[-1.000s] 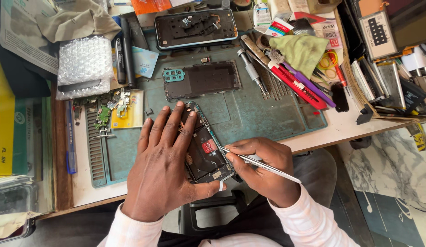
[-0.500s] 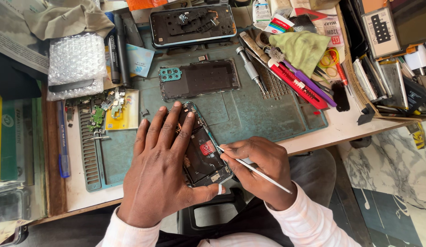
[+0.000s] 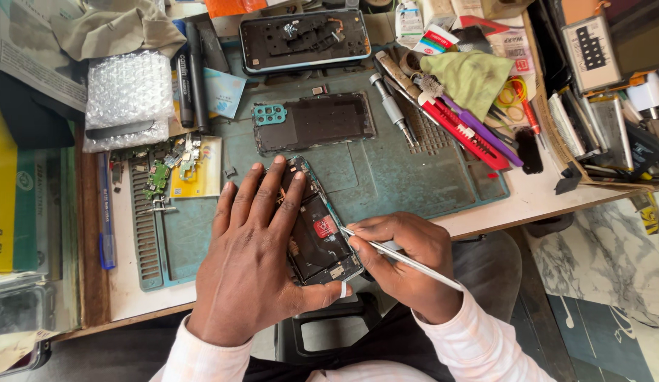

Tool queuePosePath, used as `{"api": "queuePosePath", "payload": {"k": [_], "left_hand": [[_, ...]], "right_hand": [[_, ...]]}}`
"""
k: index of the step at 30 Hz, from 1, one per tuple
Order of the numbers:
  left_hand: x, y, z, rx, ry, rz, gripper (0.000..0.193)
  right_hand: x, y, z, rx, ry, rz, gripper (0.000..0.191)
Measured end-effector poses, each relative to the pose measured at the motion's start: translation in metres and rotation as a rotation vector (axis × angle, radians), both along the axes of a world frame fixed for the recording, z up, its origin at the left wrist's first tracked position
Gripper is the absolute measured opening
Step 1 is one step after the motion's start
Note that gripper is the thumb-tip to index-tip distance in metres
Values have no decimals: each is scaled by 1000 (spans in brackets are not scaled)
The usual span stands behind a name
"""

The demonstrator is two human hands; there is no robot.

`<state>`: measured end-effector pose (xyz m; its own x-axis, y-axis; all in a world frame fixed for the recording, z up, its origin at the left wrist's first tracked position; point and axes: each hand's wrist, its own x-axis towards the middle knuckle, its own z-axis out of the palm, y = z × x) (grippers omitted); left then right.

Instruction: The person uses tweezers and a metal spudger to carefully pry and separate the battery and internal components from a disassembled smartphone. They work along the edges of the device, lifting adhesive and connectors while holding the phone steady on a workbench.

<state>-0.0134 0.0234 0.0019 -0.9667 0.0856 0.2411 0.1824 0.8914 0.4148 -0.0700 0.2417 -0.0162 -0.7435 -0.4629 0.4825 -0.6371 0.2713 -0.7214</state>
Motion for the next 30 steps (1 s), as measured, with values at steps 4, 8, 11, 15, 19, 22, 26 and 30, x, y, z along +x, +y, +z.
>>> {"api": "queuePosePath", "payload": {"k": [4, 8, 11, 15, 19, 22, 26, 30], "left_hand": [[-1, 0, 0, 0, 3, -5, 129], [-1, 1, 0, 3, 6, -6, 129], [-1, 1, 1, 12, -6, -1, 130], [-2, 1, 1, 10, -5, -3, 131], [-2, 1, 2, 10, -5, 0, 130], [-2, 2, 1, 13, 0, 1, 130], [-2, 1, 2, 0, 5, 0, 130], [-1, 2, 2, 3, 12, 2, 129]], "right_hand": [[-1, -1, 0, 20, 32, 1, 13], [-2, -1, 2, 41, 30, 6, 16], [-3, -1, 3, 50, 45, 10, 17], [-3, -2, 5, 64, 69, 12, 18], [-2, -3, 3, 60, 77, 3, 18], [-3, -3, 0, 73, 73, -21, 19], [-1, -1, -2, -3, 57, -14, 17], [-1, -1, -3, 12, 60, -23, 15]]}}
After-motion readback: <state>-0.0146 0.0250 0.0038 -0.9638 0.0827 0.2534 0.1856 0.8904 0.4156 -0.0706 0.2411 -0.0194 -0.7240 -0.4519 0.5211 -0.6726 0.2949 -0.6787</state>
